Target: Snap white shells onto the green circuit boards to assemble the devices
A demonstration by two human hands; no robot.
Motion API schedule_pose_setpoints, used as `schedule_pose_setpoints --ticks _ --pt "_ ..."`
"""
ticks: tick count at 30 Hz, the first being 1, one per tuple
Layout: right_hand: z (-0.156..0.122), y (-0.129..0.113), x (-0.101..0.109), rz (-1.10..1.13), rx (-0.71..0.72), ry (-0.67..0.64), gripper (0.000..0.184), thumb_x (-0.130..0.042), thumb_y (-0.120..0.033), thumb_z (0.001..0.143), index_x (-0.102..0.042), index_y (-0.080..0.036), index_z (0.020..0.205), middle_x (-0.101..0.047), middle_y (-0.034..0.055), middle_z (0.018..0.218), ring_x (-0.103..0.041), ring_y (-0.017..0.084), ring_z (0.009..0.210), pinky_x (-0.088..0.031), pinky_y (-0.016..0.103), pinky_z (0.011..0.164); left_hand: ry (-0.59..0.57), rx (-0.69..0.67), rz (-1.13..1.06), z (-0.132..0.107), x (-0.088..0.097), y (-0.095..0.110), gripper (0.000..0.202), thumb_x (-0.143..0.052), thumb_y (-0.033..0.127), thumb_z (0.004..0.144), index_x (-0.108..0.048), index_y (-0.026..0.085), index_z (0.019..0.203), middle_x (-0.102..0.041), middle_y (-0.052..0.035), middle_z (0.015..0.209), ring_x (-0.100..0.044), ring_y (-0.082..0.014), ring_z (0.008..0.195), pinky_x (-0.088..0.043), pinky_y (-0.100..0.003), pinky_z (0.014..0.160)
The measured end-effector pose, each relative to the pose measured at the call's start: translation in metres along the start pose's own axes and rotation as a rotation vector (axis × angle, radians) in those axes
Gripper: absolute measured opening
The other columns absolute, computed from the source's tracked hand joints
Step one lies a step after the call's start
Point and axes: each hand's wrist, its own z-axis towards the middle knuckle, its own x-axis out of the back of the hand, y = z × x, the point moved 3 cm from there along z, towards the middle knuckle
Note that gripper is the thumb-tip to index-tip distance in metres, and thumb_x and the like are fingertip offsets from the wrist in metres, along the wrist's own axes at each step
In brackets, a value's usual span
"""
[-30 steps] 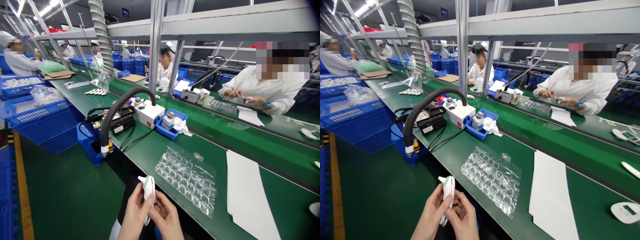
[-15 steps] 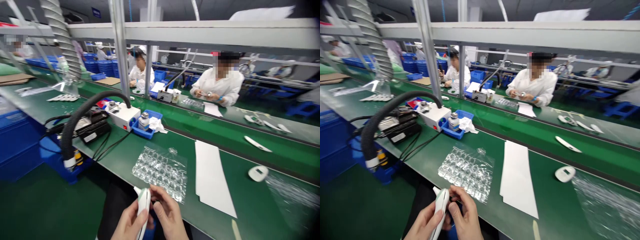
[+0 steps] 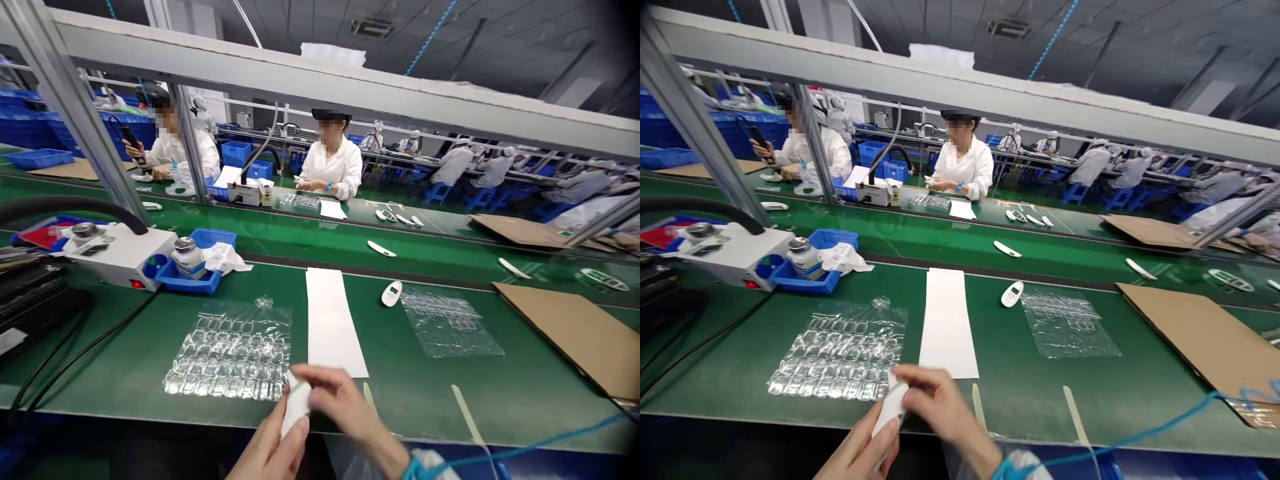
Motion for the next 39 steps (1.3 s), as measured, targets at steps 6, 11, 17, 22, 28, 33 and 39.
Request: schedule_pose_setpoints --ticks 6,11,17,22,28,33,39 --pt "0.044 -0.012 0.15 -0.763 0.232 0.341 0.017 -0.06 -0.031 0.084 -0.071 -0.018 0.087 -0.06 0.0074 0.089 -0.055 0.025 0.088 -0.041 0.04 0.085 -0.062 -0.247 -0.074 0.059 -0.031 0.054 0.043 -0.055 0.06 0.079 -0.057 0.018 0.085 -0.059 -0.0004 0.073 -0.058 -0.0127 0.058 -0.051 -0.027 0.059" --pt "0.059 0.001 0.173 -0.826 0.176 0.292 0.008 -0.06 -0.022 0.08 -0.067 -0.019 0.076 -0.058 0.0037 0.082 -0.052 0.021 0.082 -0.04 0.035 0.08 0.028 -0.287 -0.074 0.101 -0.042 0.053 0.043 -0.059 0.056 0.079 -0.06 0.015 0.091 -0.065 -0.0073 0.085 -0.065 -0.0235 0.093 -0.05 -0.035 0.088" --pt "0.065 0.007 0.171 -0.807 0.108 0.335 0.009 -0.062 -0.019 0.074 -0.059 -0.02 0.065 -0.053 -0.0004 0.072 -0.047 0.02 0.076 -0.036 0.034 0.076 0.05 -0.27 -0.006 0.109 -0.04 0.045 0.046 -0.059 0.059 0.077 -0.061 0.016 0.093 -0.069 -0.0105 0.088 -0.066 -0.0278 0.095 -0.047 -0.039 0.088" --pt "0.057 -0.011 0.172 -0.642 0.155 0.435 0.02 -0.053 -0.036 0.083 -0.05 -0.02 0.071 -0.048 -0.001 0.07 -0.045 0.017 0.067 -0.037 0.03 0.065 0.034 -0.234 -0.04 0.103 -0.041 0.053 0.05 -0.059 0.06 0.077 -0.061 0.014 0.097 -0.069 -0.0123 0.093 -0.065 -0.0258 0.097 -0.048 -0.036 0.089" --pt "0.028 -0.057 0.1 -0.399 0.194 0.389 0.023 -0.055 -0.039 0.088 -0.05 -0.019 0.076 -0.047 -0.0014 0.068 -0.044 0.015 0.063 -0.037 0.026 0.059 -0.081 -0.191 -0.174 0.076 -0.044 0.07 0.057 -0.041 0.066 0.083 -0.063 0.014 0.079 -0.06 -0.0016 0.052 -0.054 -0.0119 0.047 -0.044 -0.024 0.052" --pt "0.02 -0.06 0.022 -0.282 0.148 0.186 0.019 -0.054 -0.028 0.09 -0.051 -0.019 0.074 -0.05 -0.0015 0.069 -0.047 0.013 0.062 -0.039 0.025 0.058 -0.018 -0.144 -0.326 0.057 -0.036 0.061 0.055 -0.042 0.066 0.083 -0.058 0.015 0.072 -0.056 0.0008 0.047 -0.047 -0.0101 0.043 -0.036 -0.022 0.046" --pt "0.031 -0.041 0.003 -0.342 0.128 0.199 0.014 -0.05 -0.023 0.091 -0.051 -0.019 0.078 -0.049 -0.0034 0.069 -0.048 0.012 0.057 -0.039 0.023 0.052 0.04 -0.135 -0.382 0.049 -0.025 0.048 0.052 -0.044 0.065 0.083 -0.056 0.016 0.071 -0.056 0.0007 0.049 -0.049 -0.0107 0.045 -0.036 -0.022 0.047"
